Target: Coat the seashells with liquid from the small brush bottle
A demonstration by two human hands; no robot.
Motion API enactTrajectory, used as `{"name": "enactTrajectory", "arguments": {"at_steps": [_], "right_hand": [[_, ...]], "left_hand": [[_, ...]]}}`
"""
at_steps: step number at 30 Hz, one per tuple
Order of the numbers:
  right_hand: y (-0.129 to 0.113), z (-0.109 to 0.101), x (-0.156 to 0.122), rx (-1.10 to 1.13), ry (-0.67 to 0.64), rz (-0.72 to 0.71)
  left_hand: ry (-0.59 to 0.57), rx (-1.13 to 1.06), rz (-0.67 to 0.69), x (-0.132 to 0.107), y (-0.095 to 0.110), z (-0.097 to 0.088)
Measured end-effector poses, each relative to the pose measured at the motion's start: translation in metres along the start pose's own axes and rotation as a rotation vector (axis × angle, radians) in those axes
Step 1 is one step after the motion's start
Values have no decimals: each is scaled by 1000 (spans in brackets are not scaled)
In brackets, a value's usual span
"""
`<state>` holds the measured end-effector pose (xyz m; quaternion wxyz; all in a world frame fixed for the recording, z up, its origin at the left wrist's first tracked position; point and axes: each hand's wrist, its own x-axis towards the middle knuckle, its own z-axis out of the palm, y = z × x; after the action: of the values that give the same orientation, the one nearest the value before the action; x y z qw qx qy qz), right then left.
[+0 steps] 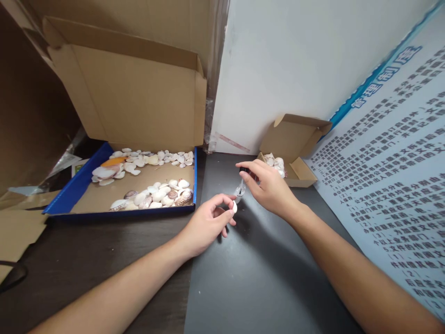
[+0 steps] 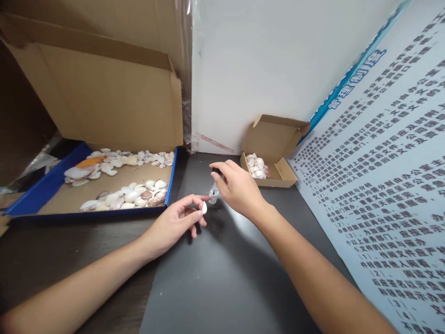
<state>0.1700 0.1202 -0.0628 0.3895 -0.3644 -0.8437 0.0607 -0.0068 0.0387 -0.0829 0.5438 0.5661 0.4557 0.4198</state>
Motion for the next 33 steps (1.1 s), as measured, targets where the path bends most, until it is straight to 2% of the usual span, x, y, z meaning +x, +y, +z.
{"name": "enactTrajectory", "arguments": {"at_steps": [7, 17, 20, 26, 33], "right_hand": [[4, -6, 3, -30, 80, 48], [7, -8, 2, -32, 103, 42], [6, -9, 4, -16, 68, -31], [6, -10, 8, 44, -95, -126], [9, -10, 7, 75, -114, -133]], "left_hand": [[3, 1, -12, 0, 1, 0], [-14, 65, 14, 0, -1, -1], [-34, 54, 27, 0, -1, -1], [-76, 51, 18, -1, -1, -1], [-104, 76, 0, -2, -1, 1]]}}
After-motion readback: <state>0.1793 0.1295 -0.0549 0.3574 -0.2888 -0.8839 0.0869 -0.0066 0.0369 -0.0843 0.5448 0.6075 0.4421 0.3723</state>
